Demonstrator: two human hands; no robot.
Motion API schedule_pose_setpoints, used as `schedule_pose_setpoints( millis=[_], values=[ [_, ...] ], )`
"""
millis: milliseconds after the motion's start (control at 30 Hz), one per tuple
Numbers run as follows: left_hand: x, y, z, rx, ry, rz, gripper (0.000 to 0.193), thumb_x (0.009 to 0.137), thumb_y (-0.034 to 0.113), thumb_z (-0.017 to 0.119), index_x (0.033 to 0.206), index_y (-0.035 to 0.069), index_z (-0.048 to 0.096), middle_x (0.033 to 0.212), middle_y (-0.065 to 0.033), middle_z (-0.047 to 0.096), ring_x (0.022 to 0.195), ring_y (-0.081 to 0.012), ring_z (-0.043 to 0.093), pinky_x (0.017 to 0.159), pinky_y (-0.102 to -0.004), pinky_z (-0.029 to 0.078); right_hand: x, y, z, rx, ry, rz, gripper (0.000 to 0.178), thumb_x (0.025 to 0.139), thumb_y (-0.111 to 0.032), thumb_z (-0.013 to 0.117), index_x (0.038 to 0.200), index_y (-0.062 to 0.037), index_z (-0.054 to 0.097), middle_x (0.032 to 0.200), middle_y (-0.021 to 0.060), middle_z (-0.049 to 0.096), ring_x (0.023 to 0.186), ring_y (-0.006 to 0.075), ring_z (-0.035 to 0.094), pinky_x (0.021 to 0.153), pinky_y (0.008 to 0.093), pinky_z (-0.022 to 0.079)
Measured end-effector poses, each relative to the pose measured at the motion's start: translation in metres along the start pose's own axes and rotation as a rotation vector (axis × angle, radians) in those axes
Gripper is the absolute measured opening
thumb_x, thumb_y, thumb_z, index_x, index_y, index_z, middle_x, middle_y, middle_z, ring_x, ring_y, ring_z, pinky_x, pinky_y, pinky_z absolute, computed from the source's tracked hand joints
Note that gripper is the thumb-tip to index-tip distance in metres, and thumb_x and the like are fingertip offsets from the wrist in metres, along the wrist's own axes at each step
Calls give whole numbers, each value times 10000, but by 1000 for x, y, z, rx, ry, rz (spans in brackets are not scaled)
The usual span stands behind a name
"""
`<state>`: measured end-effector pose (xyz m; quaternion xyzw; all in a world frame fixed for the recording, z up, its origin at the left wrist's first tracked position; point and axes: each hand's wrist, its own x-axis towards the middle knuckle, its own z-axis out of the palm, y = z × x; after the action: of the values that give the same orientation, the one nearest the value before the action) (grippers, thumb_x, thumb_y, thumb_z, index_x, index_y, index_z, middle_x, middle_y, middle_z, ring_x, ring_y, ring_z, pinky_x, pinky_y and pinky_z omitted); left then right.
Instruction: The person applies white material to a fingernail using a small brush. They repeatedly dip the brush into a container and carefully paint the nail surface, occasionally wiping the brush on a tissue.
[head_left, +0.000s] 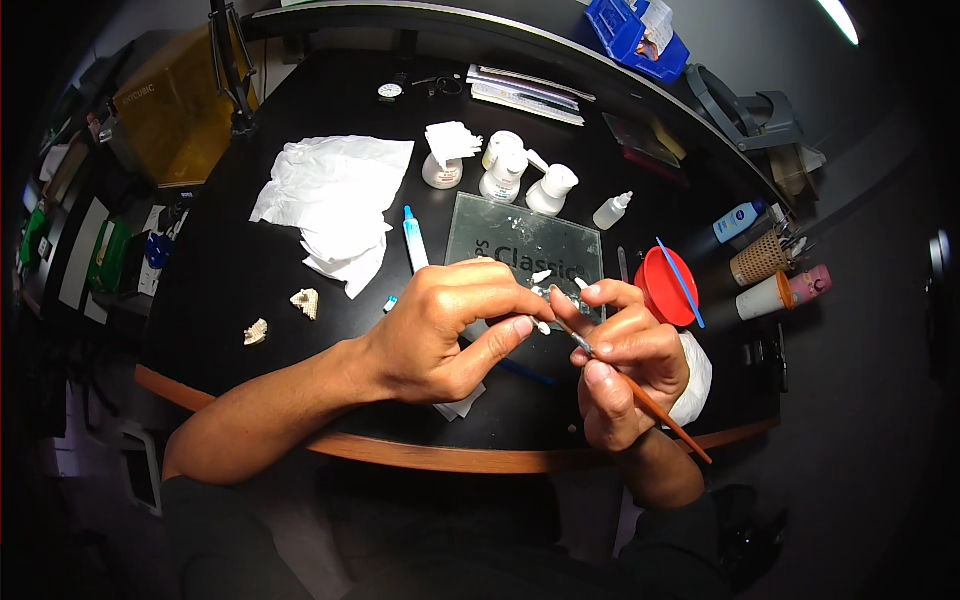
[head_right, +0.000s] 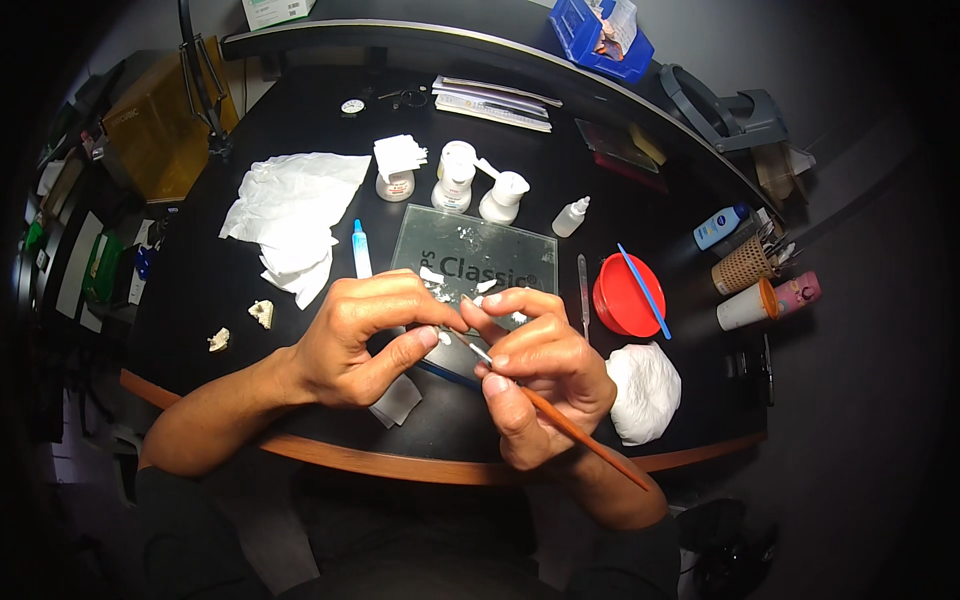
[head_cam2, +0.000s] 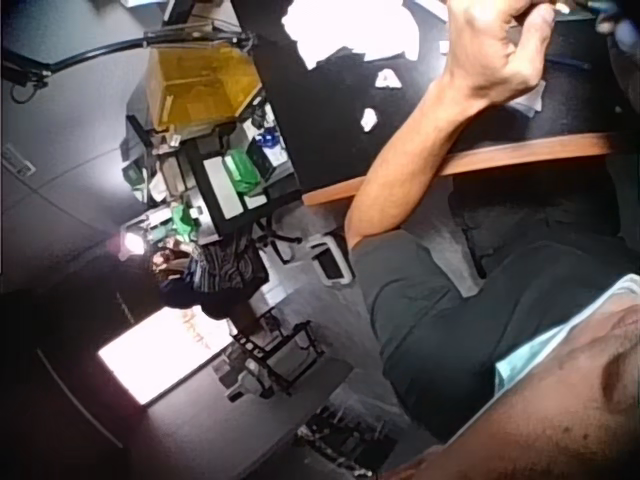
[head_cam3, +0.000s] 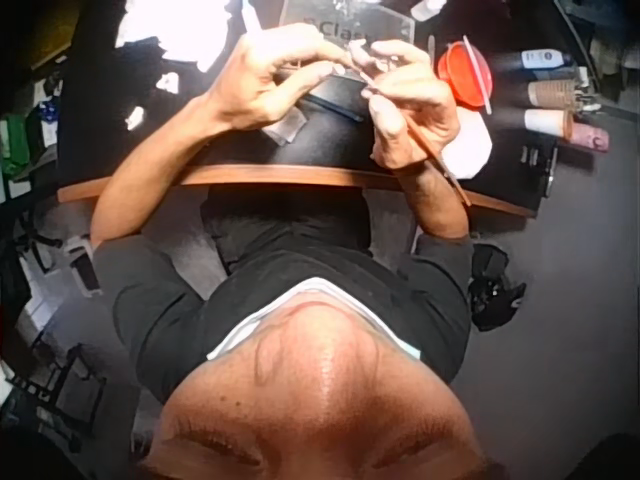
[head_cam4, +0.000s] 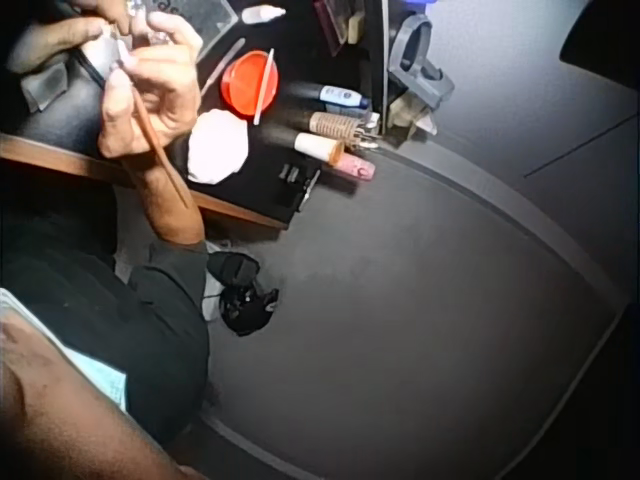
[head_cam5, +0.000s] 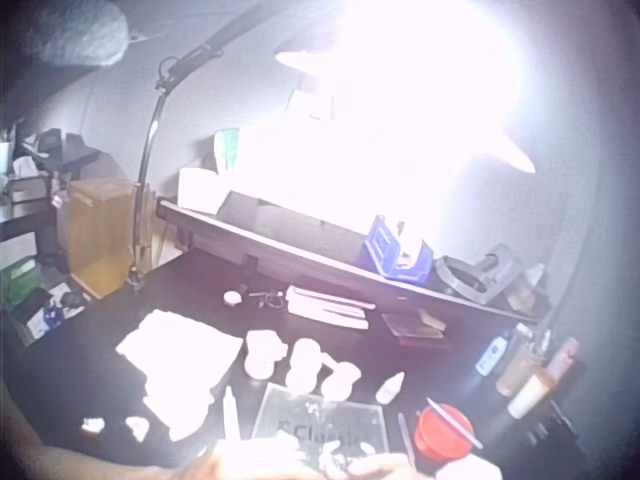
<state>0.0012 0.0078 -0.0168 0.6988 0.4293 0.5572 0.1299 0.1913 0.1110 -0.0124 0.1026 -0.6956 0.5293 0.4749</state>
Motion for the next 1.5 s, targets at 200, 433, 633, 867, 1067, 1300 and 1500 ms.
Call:
schedule_pose_setpoints(
  millis=[200,433,633,867,1067,1300,1500],
  values=[
    [1,2,-1,-27,-7,48,187,878,-12,660,1047,-46,734,857,-139,699,750,-245,650,653,-340,502,0,-4,-1,-26,-20,-25,203,832,134,570,1002,31,607,894,146,641,1214,341,559,1039,538,576],
    [2,2,1,-57,15,49,103,874,7,683,962,-36,717,835,-146,686,750,-286,659,672,-373,517,2,-7,-5,-88,-54,-13,191,802,134,601,960,29,621,850,140,651,1173,334,585,980,522,615],
    [1,3,1,16,33,-46,149,909,-1,646,1026,-23,735,818,-130,686,712,-236,648,627,-333,493,4,-8,-1,-326,-105,-146,234,783,64,731,994,-34,703,851,91,724,1139,308,589,1079,536,528],
    [0,0,2,44,62,-55,143,924,9,635,1024,-24,732,820,-130,692,696,-229,656,612,-328,490,7,-18,11,-566,-269,-143,224,683,18,776,879,-92,775,836,34,737,1068,303,654,1165,611,388],
    [0,1,2,11,39,-69,158,914,8,636,1031,-25,736,814,-127,686,699,-219,648,622,-324,487,1,-7,-1,-77,-55,-27,173,815,75,610,973,9,632,823,108,641,1157,333,570,1115,604,472],
    [0,3,1,-38,3,-33,149,890,3,646,1005,-45,727,846,-140,704,739,-240,654,647,-340,499,-1,-5,-2,30,14,87,214,832,146,567,1002,16,579,871,139,633,1219,355,573,1051,566,557],
    [0,1,2,-73,10,21,140,874,-1,649,984,-48,722,868,-143,718,755,-246,657,658,-344,508,-1,-5,-3,-52,-14,37,236,815,163,602,992,9,582,866,136,644,1196,358,587,1005,527,600]
  ],
)
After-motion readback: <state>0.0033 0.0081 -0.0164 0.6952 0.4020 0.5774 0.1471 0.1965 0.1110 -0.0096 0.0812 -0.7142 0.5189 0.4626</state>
